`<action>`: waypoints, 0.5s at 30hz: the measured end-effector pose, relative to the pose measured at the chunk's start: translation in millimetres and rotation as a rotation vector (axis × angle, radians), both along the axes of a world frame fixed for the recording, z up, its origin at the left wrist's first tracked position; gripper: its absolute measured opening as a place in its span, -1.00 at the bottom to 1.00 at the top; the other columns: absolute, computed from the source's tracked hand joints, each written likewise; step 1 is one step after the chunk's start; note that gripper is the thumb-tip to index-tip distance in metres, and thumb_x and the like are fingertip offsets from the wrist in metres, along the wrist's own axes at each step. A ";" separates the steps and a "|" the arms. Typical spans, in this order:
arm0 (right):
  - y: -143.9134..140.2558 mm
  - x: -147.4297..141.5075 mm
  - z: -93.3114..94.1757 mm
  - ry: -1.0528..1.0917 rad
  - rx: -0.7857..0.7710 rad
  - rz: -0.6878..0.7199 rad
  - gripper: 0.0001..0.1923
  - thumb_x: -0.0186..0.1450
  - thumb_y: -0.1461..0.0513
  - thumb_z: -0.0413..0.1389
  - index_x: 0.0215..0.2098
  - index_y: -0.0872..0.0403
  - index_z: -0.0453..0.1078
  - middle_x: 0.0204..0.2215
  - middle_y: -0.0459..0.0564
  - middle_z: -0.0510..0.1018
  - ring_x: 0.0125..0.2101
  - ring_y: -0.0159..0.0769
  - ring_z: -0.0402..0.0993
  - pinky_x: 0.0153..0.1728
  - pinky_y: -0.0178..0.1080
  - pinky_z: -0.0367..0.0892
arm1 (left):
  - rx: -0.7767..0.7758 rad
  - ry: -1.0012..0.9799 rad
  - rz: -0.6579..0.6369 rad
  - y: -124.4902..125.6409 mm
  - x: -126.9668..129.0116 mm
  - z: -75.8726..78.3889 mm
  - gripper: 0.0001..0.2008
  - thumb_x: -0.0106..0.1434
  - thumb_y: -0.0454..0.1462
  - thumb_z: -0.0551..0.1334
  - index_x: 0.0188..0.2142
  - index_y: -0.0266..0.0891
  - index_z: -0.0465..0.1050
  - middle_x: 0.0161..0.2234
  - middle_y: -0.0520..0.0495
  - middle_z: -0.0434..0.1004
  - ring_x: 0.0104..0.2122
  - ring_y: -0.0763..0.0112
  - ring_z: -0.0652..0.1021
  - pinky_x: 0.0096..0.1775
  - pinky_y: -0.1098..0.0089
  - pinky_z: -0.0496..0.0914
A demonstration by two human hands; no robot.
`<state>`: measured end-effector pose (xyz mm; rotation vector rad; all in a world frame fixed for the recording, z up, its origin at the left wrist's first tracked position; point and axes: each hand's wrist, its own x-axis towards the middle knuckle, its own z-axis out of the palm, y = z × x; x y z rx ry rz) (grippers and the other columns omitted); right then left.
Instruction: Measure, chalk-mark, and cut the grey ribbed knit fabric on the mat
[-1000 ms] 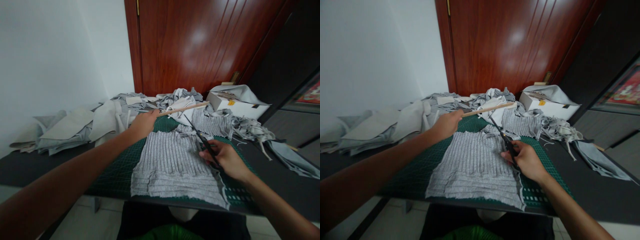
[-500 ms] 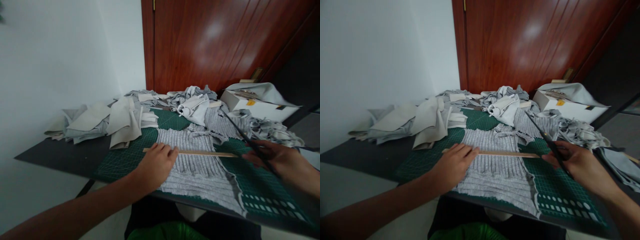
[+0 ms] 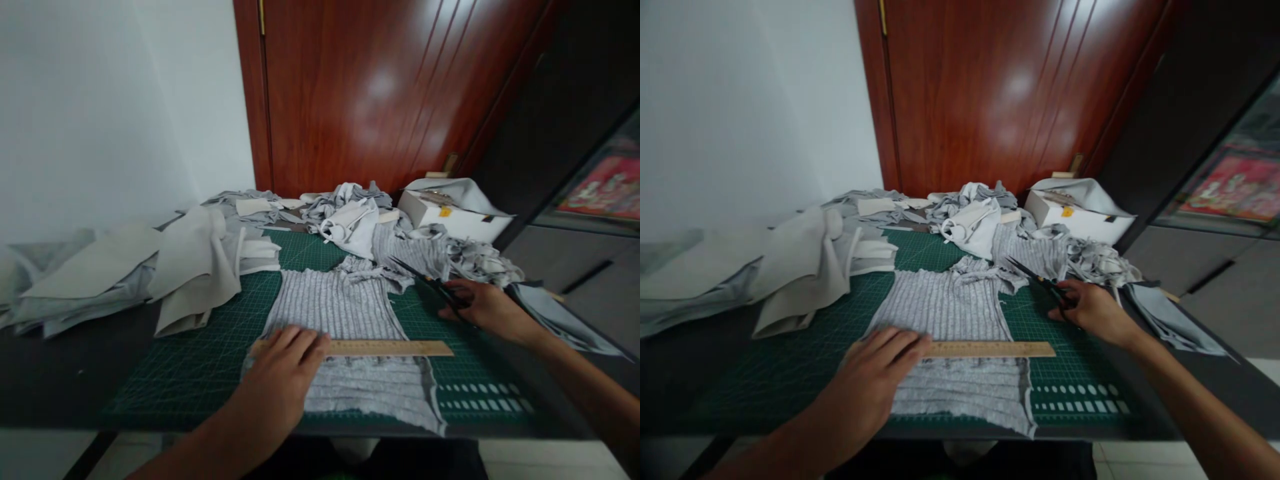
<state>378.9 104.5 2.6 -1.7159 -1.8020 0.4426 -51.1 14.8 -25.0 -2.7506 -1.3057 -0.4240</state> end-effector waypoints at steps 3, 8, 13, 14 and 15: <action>-2.3 -6.7 8.5 -0.048 -0.111 0.036 -0.39 0.06 0.14 0.43 0.06 0.15 0.56 -0.35 0.03 0.71 -0.38 -0.11 0.63 -0.42 -0.22 0.44 | 0.087 -0.079 -0.028 15.4 -12.9 -11.3 -0.31 0.24 -0.55 0.03 0.30 -0.14 0.44 0.14 -0.12 0.59 0.11 0.15 0.51 0.18 0.13 0.38; -3.8 -18.4 9.2 -0.096 -0.121 0.016 -0.36 0.06 0.15 0.43 0.09 0.18 0.54 -0.33 -0.05 0.66 -0.36 -0.19 0.56 -0.38 -0.25 0.37 | 0.234 -0.089 -0.090 31.1 -23.1 -21.0 -0.31 0.23 -0.55 0.04 0.27 -0.09 0.49 0.13 -0.08 0.61 0.09 0.17 0.55 0.08 0.19 0.42; -1.2 -23.3 13.1 -0.150 -0.132 0.036 -0.45 0.04 0.15 0.44 0.00 0.14 0.59 -0.44 -0.14 0.59 -0.44 -0.26 0.49 -0.45 -0.29 0.27 | 0.306 -0.112 -0.118 32.2 -21.9 -17.7 -0.33 0.18 -0.55 0.03 0.20 -0.12 0.54 0.07 -0.06 0.65 0.03 0.19 0.58 0.05 0.22 0.43; -0.8 -23.7 14.1 -0.159 -0.134 0.052 -0.46 0.04 0.16 0.43 -0.01 0.13 0.60 -0.46 -0.15 0.57 -0.45 -0.27 0.48 -0.46 -0.30 0.26 | 0.302 -0.109 -0.117 31.3 -21.3 -16.6 -0.33 0.18 -0.55 0.04 0.19 -0.12 0.54 0.07 -0.06 0.65 0.03 0.19 0.58 0.05 0.22 0.43; -0.5 -24.2 14.7 -0.167 -0.134 0.069 -0.47 0.03 0.17 0.42 -0.02 0.12 0.60 -0.47 -0.17 0.56 -0.46 -0.27 0.47 -0.46 -0.30 0.25 | 0.298 -0.110 -0.112 30.2 -20.7 -15.4 -0.34 0.19 -0.55 0.04 0.19 -0.12 0.54 0.07 -0.06 0.65 0.03 0.20 0.58 0.03 0.23 0.44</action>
